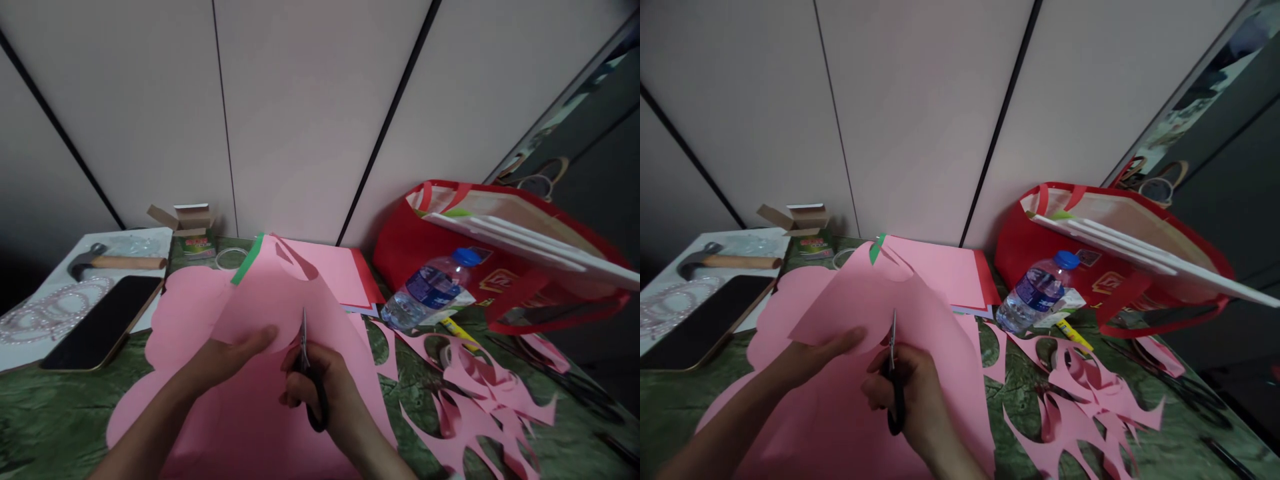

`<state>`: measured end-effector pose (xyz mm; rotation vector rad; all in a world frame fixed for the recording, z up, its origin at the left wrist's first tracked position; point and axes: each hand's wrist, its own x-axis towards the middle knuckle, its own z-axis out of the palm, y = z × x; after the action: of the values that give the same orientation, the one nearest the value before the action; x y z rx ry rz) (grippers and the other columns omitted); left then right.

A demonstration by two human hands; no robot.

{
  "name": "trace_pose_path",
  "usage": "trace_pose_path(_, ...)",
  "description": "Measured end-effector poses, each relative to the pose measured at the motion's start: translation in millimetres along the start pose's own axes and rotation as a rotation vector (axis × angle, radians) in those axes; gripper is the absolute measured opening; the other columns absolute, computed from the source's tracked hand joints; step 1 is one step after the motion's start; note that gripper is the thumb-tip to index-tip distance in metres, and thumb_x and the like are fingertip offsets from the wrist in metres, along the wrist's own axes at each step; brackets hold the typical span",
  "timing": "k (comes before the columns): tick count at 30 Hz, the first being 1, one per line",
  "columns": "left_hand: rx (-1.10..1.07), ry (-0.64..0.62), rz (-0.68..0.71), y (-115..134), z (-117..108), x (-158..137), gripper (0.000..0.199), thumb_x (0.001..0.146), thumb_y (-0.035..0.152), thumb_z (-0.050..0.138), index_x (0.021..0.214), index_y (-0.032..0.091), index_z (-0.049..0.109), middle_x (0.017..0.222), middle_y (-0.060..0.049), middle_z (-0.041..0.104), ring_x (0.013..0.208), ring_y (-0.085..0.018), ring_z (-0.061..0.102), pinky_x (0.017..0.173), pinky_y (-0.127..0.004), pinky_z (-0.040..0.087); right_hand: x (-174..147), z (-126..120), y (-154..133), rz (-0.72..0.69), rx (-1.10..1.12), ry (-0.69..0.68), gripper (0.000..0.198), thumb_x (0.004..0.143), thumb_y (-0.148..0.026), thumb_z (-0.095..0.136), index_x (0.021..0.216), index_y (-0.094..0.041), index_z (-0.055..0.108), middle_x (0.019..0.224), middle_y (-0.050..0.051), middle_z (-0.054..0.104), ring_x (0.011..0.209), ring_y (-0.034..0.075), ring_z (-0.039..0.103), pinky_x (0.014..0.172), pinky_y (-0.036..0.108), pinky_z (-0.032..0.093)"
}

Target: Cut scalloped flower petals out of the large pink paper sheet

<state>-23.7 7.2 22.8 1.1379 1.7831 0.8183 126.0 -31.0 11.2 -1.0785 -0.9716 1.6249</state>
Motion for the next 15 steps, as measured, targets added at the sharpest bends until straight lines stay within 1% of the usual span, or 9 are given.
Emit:
trace_pose_path(3, -0.018, -0.041, 0.000, -6.7, 1.3, 7.9, 0.047, 0.045, 0.058, 0.069, 0.065, 0.016, 0.064, 0.079, -0.014, 0.070, 0.091, -0.034, 0.061, 0.080, -0.041, 0.049, 1.9, -3.7, 3.9, -0.026, -0.016, 0.000, 0.016, 0.055, -0.021, 0.065, 0.066, -0.015, 0.056, 0.045, -0.007, 0.050, 0.042, 0.009, 0.046, 0.047, 0.023, 0.039)
trace_pose_path(5, -0.040, -0.041, 0.005, -8.6, 2.4, 8.8, 0.044, 0.047, 0.055, 0.070, 0.066, 0.016, 0.064, 0.081, -0.014, 0.069, 0.092, -0.033, 0.061, 0.079, -0.040, 0.049, 2.6, -6.1, 7.0, -0.041, -0.022, -0.003, 0.015, 0.056, -0.020, 0.065, 0.067, -0.015, 0.056, 0.046, -0.006, 0.050, 0.042, 0.009, 0.047, 0.046, 0.022, 0.038)
trace_pose_path(8, -0.041, -0.029, -0.030, -6.5, 6.0, 3.4, 0.043, 0.048, 0.055, 0.069, 0.065, 0.016, 0.063, 0.080, -0.014, 0.069, 0.092, -0.034, 0.061, 0.079, -0.042, 0.049, 3.4, -8.9, 9.7, -0.069, -0.023, 0.000, 0.016, 0.057, -0.019, 0.066, 0.070, -0.015, 0.058, 0.052, -0.006, 0.051, 0.046, 0.008, 0.047, 0.049, 0.022, 0.038)
trace_pose_path(12, -0.073, -0.091, -0.036, -1.2, 10.6, -4.6, 0.049, 0.048, 0.061, 0.066, 0.069, 0.016, 0.064, 0.082, -0.014, 0.070, 0.093, -0.033, 0.060, 0.080, -0.042, 0.048, 4.7, -11.1, 9.4, -0.106, -0.028, 0.001, 0.018, 0.057, -0.018, 0.067, 0.072, -0.015, 0.059, 0.056, -0.006, 0.050, 0.048, 0.007, 0.043, 0.057, 0.025, 0.042)
trace_pose_path(15, -0.070, -0.110, -0.065, -0.1, 11.9, -6.0, 0.051, 0.047, 0.060, 0.067, 0.071, 0.016, 0.063, 0.084, -0.014, 0.069, 0.093, -0.033, 0.061, 0.079, -0.041, 0.049, 5.0, -11.5, 8.5, -0.119, -0.036, -0.001, 0.017, 0.058, -0.020, 0.067, 0.072, -0.016, 0.058, 0.055, -0.006, 0.049, 0.047, 0.007, 0.042, 0.057, 0.026, 0.042)
